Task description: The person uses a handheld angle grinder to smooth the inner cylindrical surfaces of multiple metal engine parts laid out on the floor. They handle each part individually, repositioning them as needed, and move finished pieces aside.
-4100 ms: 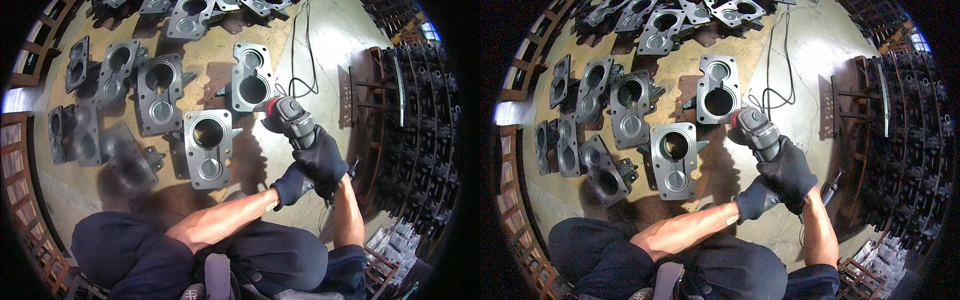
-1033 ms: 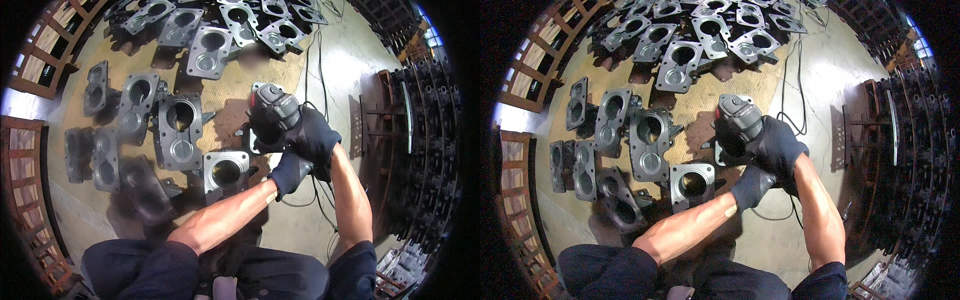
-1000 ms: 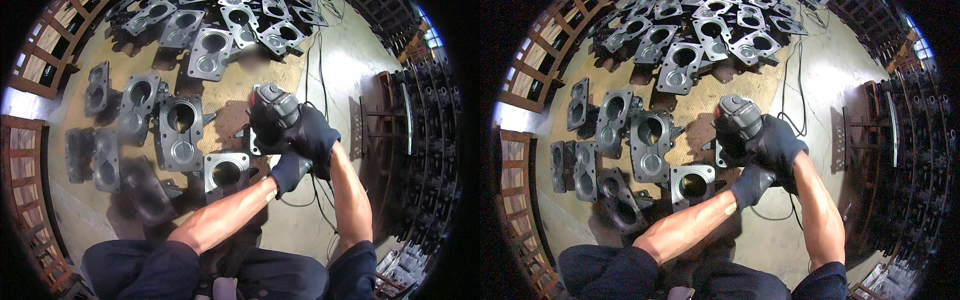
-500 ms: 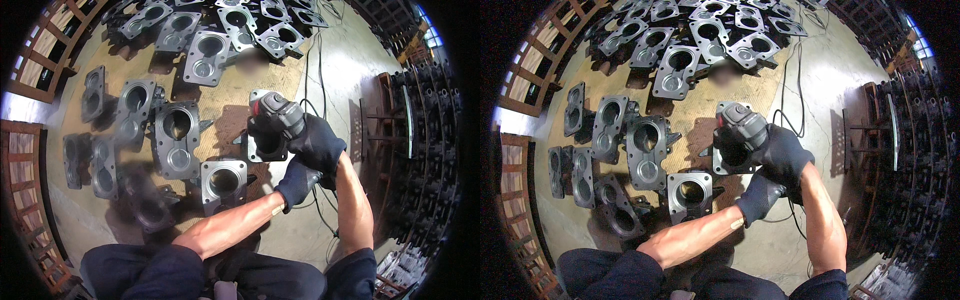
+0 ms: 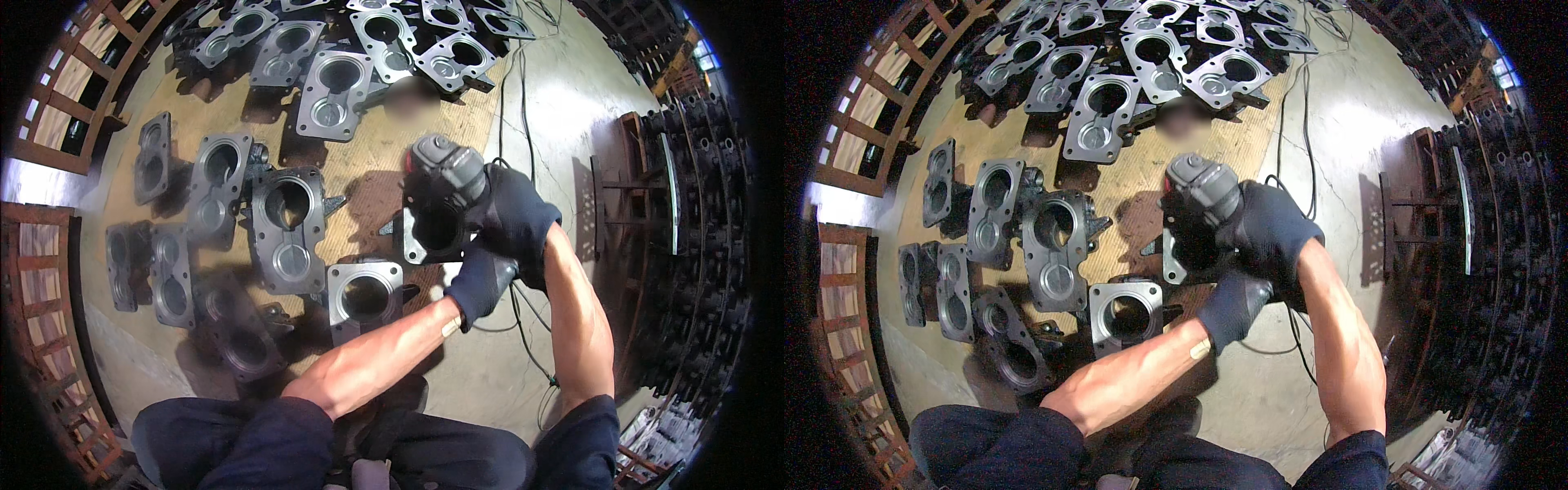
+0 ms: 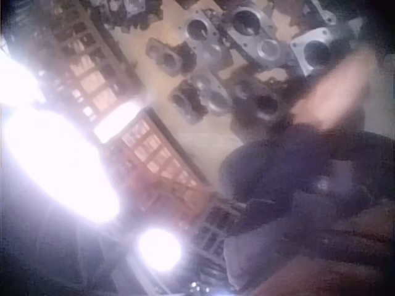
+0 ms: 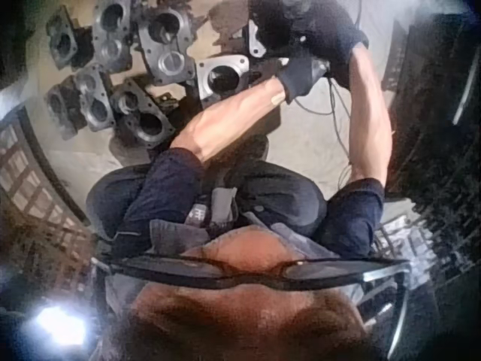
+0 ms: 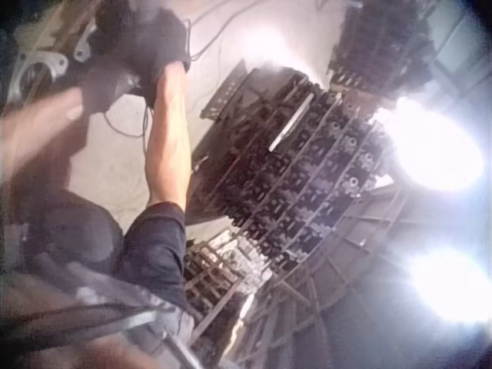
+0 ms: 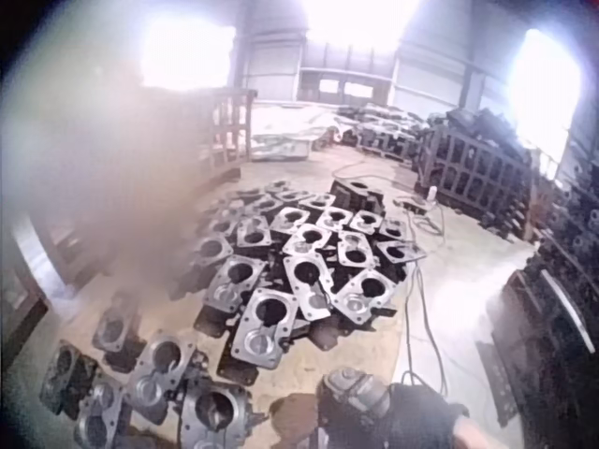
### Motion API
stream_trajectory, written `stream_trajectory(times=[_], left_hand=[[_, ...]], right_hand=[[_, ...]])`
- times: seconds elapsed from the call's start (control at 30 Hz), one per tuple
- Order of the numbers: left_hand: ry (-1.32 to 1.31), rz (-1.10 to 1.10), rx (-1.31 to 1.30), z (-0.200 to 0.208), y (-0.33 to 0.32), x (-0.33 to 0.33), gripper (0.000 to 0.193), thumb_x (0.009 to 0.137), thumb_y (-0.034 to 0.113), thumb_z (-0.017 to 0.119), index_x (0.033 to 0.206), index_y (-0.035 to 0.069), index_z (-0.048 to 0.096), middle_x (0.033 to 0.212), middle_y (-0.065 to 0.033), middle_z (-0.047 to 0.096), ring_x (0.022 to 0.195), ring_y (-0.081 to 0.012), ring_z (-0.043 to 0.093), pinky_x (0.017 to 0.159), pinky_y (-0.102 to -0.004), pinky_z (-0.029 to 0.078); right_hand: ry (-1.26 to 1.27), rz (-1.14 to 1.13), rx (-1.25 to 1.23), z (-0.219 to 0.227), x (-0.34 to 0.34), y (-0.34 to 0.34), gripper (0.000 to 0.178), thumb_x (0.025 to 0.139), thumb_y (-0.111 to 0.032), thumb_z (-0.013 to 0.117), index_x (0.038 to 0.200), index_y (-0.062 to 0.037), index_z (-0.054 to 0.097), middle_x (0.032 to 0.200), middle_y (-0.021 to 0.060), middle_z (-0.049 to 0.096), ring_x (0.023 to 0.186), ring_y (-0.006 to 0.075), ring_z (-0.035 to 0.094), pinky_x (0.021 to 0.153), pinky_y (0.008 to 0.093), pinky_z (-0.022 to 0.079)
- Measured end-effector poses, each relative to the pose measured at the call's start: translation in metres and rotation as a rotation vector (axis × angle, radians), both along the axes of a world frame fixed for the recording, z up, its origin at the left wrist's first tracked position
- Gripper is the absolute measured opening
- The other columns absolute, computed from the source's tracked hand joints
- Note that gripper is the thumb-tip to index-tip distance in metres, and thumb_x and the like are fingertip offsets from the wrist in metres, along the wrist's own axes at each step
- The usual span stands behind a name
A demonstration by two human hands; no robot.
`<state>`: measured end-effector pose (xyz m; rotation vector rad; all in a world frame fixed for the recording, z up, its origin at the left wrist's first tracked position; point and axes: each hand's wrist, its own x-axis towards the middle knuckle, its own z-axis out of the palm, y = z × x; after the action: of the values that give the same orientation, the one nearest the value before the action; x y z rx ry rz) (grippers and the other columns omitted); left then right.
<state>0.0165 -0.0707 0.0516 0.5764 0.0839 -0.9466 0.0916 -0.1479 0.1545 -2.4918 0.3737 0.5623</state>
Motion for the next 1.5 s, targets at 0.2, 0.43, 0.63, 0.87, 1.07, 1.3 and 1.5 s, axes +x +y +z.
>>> stream_trajectory(times=[0.2,0.43,0.63,0.87,1.07,1.3,1.5], left_hand=[[-0.677,-0.127,0.308,-0.013,-0.007,0.018,0.028,0.098,0.008,0.058,0.125,-0.001,0.062,0.115,-0.0090,0.068,0.104,-0.0188,0.064,0.095,-0.0359,0.052],[0.205,0.028,-0.150,-0.026,-0.010,-0.005,0.035,0.107,0.015,0.045,0.138,0.002,0.053,0.129,-0.0077,0.059,0.119,-0.0186,0.056,0.100,-0.0330,0.049],[-0.642,-0.167,0.323,-0.013,-0.012,0.026,0.026,0.100,0.009,0.056,0.123,-0.002,0.061,0.115,-0.0091,0.067,0.103,-0.0174,0.062,0.091,-0.0335,0.053],[-0.191,0.002,0.029,-0.013,-0.033,0.005,0.027,0.096,0.007,0.063,0.121,-0.004,0.062,0.110,-0.0106,0.068,0.102,-0.0175,0.064,0.091,-0.0331,0.055],[0.233,-0.017,-0.119,-0.016,-0.022,0.004,0.033,0.104,0.003,0.045,0.136,-0.001,0.053,0.126,-0.0090,0.060,0.113,-0.0161,0.059,0.100,-0.0324,0.051],[-0.400,0.029,0.200,0.009,-0.025,0.002,0.029,0.095,0.002,0.061,0.124,-0.002,0.060,0.119,-0.0112,0.066,0.110,-0.0151,0.063,0.091,-0.0308,0.056],[-0.112,-0.022,-0.100,-0.008,-0.022,-0.007,0.040,0.108,0.009,0.037,0.145,-0.004,0.044,0.141,-0.0147,0.054,0.131,-0.0229,0.052,0.116,-0.0371,0.041]], right_hand=[[-0.004,-0.111,-0.031,-0.010,0.011,-0.021,0.052,0.062,-0.028,0.082,0.101,0.0046,0.070,0.088,0.0201,0.074,0.082,0.0281,0.071,0.078,0.0375,0.056],[-0.006,0.047,-0.044,-0.011,0.004,0.000,0.053,0.062,-0.032,0.080,0.101,0.0015,0.071,0.092,0.0262,0.073,0.089,0.0397,0.073,0.083,0.0407,0.058],[0.023,-0.121,-0.079,-0.003,0.015,-0.022,0.051,0.067,-0.030,0.084,0.103,0.0018,0.071,0.094,0.0220,0.075,0.090,0.0347,0.073,0.083,0.0388,0.057],[-0.060,-0.149,-0.003,-0.001,0.000,-0.023,0.047,0.061,-0.022,0.076,0.099,0.0039,0.068,0.083,0.0181,0.072,0.075,0.0284,0.069,0.075,0.0380,0.056],[0.022,0.064,-0.092,-0.001,0.014,-0.009,0.052,0.062,-0.031,0.083,0.103,-0.0006,0.072,0.094,0.0240,0.074,0.090,0.0382,0.073,0.085,0.0405,0.058],[0.027,-0.038,-0.089,0.003,0.007,-0.027,0.048,0.060,-0.019,0.078,0.101,0.0027,0.067,0.088,0.0179,0.073,0.078,0.0276,0.069,0.076,0.0376,0.056],[0.057,0.015,-0.064,0.004,0.006,-0.022,0.047,0.060,-0.019,0.078,0.101,0.0021,0.066,0.085,0.0172,0.072,0.083,0.0286,0.070,0.079,0.0385,0.055]])
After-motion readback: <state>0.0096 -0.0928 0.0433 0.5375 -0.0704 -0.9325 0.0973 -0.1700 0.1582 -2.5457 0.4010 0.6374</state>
